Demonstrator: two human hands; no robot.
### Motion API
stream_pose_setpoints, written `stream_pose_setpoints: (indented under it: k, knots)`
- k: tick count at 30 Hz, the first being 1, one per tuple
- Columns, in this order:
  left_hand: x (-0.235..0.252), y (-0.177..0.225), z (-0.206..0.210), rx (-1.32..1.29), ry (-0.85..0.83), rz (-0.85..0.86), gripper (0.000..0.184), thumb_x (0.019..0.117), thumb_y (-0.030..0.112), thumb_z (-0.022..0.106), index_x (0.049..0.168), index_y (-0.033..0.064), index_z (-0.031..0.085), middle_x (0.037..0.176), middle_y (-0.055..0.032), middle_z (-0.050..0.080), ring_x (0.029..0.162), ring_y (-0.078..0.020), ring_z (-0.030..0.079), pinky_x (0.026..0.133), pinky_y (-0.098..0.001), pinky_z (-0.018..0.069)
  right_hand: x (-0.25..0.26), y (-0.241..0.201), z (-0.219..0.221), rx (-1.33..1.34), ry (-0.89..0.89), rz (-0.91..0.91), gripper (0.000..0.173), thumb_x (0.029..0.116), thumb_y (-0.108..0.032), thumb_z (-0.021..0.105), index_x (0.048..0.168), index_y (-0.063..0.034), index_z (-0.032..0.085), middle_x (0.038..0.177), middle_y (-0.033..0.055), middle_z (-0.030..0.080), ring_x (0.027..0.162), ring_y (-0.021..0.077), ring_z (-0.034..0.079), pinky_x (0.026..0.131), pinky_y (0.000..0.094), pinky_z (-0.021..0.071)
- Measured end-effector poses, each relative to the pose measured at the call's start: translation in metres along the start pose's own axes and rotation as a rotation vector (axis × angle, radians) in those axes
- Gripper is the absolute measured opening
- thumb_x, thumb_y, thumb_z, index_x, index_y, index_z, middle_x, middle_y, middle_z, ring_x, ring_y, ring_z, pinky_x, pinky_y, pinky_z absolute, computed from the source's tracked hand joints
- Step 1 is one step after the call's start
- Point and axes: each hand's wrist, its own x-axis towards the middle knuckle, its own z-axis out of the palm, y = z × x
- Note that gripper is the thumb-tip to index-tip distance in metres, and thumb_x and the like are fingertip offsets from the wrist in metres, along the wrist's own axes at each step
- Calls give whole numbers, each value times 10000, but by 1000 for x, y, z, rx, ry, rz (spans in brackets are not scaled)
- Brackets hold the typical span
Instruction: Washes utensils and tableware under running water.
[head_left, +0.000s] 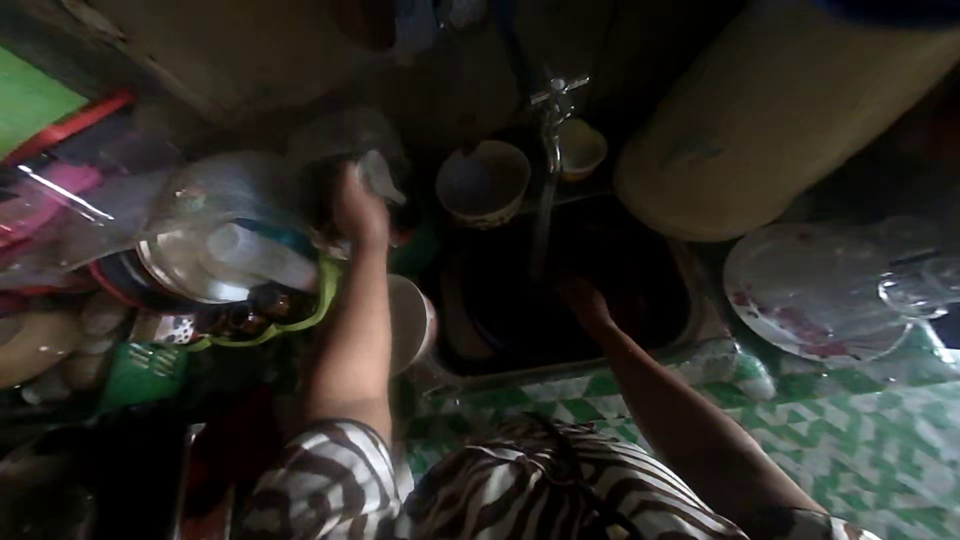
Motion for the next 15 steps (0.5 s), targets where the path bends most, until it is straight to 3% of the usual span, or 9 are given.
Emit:
stream_pose_setpoints:
  k: [2,4,6,8,11,13,15]
  knots:
    - [8,-5,18,80,-121,-12,426,1088,204,460,1470,20,493,1428,-259,563,1317,-415,562,1084,-584,452,-4,-1,1,28,-2,15,390,1061,-206,558,1403,-17,552,1282,197,659,1173,298,654,1028,480,523]
    - [16,-15,36,177,-218,2,525,1091,281,452,1525,-12,415,1528,-290,445,1414,-449,446,1137,-610,382,-7,1,3,14,-21,36,387,1051,-169,575,1402,-7,552,1293,210,651,1194,318,641,1042,492,511]
    - [17,-16,36,215,-190,-5,636,1037,372,542,1537,3,405,1574,-287,380,1477,-463,333,1154,-653,310,-3,4,7,-9,-37,51,384,1045,-168,588,1397,-17,560,1273,211,661,1172,329,648,1023,502,516]
    - [9,-16,20,180,-126,-32,719,989,406,631,1559,44,385,1588,-274,363,1488,-462,308,1153,-661,293,7,2,12,47,-58,43,375,1047,-159,585,1391,-10,571,1296,212,650,1164,316,650,1007,489,525]
    - [-41,-41,-5,74,-93,-13,621,972,363,665,1502,92,487,1540,-268,423,1436,-461,384,1160,-620,332,23,-13,22,459,-54,61,379,1090,-193,494,1423,-15,523,1320,162,636,1117,223,667,955,390,567]
    - [-98,-63,-11,93,-268,-42,574,976,375,669,1464,107,530,1521,-262,449,1391,-469,440,1120,-644,386,38,-31,26,743,-28,65,373,1101,-253,469,1388,-22,523,1212,111,670,1017,174,697,886,338,596]
    - [-153,-92,-1,162,-513,-111,684,956,387,705,1534,121,454,1562,-240,418,1426,-459,405,1141,-661,347,46,-52,25,828,-27,57,378,1096,-241,473,1407,-26,490,1222,96,653,1031,151,684,894,312,589]
